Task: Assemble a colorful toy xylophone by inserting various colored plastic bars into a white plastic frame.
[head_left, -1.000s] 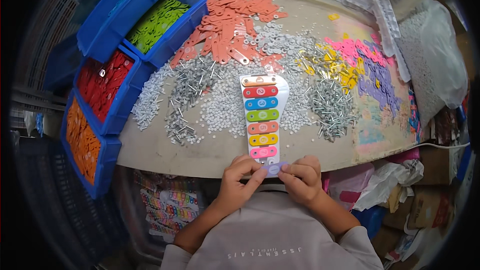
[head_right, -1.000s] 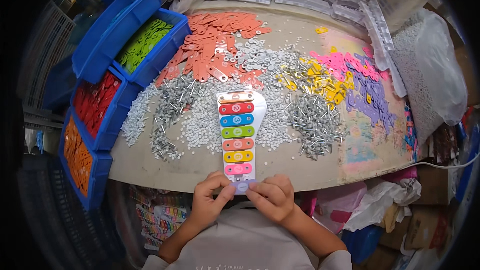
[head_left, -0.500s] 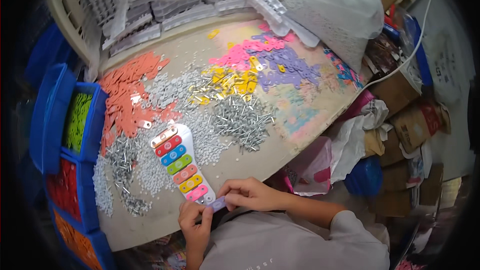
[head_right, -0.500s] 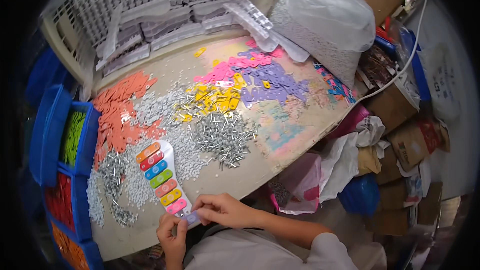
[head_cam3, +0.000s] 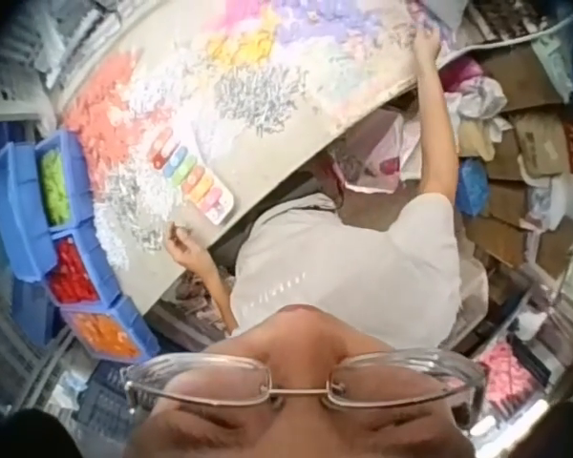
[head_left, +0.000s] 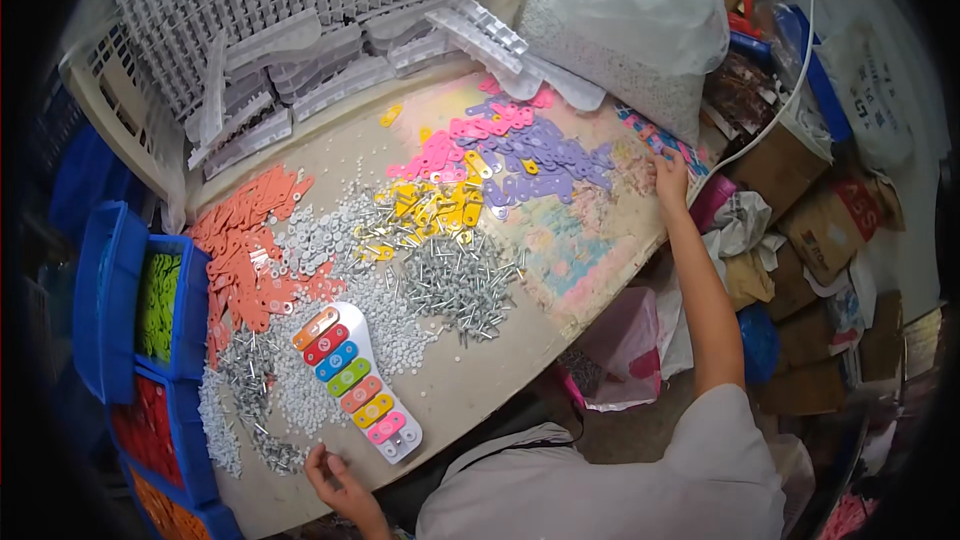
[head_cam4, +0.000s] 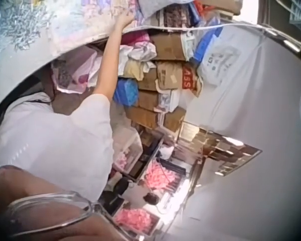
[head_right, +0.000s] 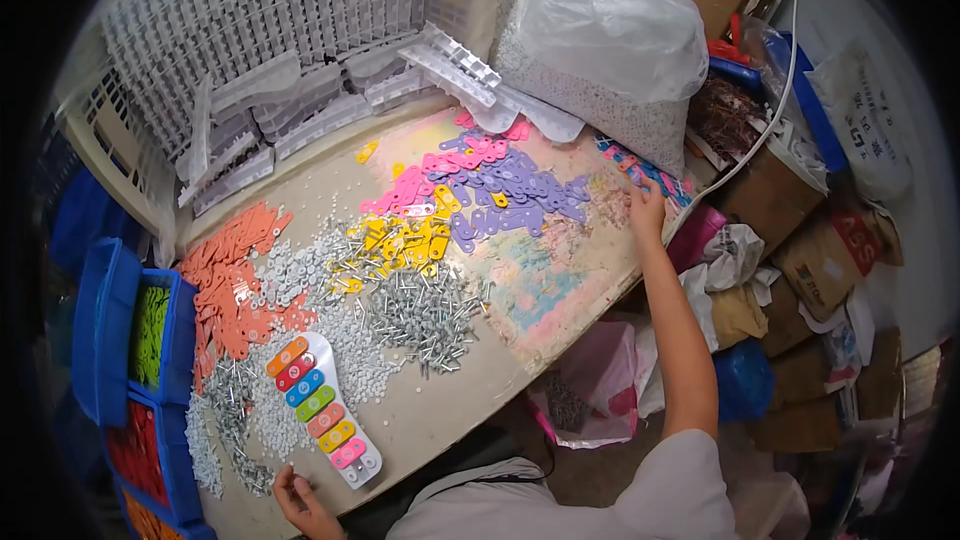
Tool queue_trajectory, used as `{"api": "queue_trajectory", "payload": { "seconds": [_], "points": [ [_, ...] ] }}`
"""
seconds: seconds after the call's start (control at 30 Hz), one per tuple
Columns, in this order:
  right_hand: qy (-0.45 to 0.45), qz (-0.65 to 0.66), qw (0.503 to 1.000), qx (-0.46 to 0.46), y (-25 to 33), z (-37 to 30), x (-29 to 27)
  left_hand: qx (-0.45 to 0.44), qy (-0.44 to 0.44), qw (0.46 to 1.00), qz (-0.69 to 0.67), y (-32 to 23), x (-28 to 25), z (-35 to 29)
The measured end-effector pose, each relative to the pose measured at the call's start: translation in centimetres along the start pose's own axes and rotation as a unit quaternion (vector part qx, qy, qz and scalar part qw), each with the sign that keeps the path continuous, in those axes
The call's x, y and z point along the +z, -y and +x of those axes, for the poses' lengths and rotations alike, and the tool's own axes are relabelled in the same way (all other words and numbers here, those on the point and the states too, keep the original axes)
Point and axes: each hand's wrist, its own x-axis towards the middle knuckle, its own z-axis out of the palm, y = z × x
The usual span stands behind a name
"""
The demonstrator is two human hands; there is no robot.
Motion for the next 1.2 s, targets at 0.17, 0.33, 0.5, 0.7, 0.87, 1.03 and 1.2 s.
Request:
{"api": "queue_trajectory", "payload": {
  "seconds": [0.17, 0.33, 0.5, 0.7, 0.87, 1.03, 1.2],
  "points": [
    [0.127, -0.261, 0.937, -0.194, -1.6, 0.9, 3.8, 0.004, -0.01, 1.0, -0.004, 1.1, 0.5, -0.1],
    [0.174, -0.489, 0.817, -0.25, -2.1, -0.7, 6.7, -0.024, 0.004, 1.0, -0.011, 1.2, 0.8, 0.3],
    [0.194, -0.425, 0.842, -0.27, -1.0, -2.8, 7.3, 0.003, -0.013, 1.0, 0.005, 1.4, 1.0, 0.0],
    [0.234, -0.34, 0.886, -0.213, 2.9, -7.8, 6.3, 0.039, -0.008, 0.996, 0.082, -0.3, 1.3, 0.3],
    [0.281, -0.284, 0.91, -0.111, 4.8, -9.8, 6.2, 0.029, 0.005, 0.998, 0.052, -0.1, 1.2, 0.5],
    [0.253, -0.126, 0.959, -0.021, 6.5, -12.8, 7.3, 0.011, -0.01, 1.0, -0.022, -1.2, 0.5, 0.4],
    [0.402, 0.0, 0.915, 0.045, 15.0, -21.6, 10.3, -0.025, -0.022, 0.996, -0.086, -3.2, 0.2, -0.4]
  ]
}}
